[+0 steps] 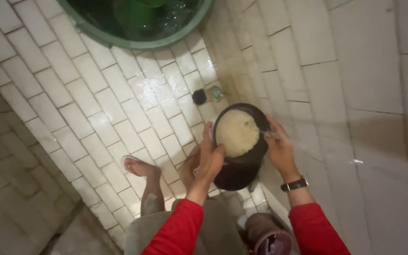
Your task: Washing rice in a small pot under a running tap.
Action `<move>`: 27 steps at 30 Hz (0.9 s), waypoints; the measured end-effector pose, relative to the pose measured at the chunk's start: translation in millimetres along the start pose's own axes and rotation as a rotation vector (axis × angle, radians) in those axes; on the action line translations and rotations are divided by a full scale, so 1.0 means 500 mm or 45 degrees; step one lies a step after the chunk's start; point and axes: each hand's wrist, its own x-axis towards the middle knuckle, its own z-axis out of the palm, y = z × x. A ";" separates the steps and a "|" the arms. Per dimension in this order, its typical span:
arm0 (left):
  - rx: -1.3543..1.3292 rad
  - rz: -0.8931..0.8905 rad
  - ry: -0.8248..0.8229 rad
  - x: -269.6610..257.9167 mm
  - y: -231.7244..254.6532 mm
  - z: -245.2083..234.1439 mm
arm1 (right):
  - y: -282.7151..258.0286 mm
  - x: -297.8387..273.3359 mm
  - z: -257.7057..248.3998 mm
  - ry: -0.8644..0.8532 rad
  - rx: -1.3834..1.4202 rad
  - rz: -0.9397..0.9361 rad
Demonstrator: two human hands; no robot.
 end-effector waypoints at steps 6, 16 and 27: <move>0.416 0.304 0.084 0.039 -0.062 0.082 | 0.044 -0.012 -0.108 -0.205 -1.059 -0.504; 0.583 0.612 0.110 0.034 -0.099 0.094 | 0.098 0.084 -0.001 -0.692 -1.286 -0.424; 0.478 0.334 0.014 0.055 -0.127 0.074 | 0.166 0.113 0.049 -0.659 -1.126 0.411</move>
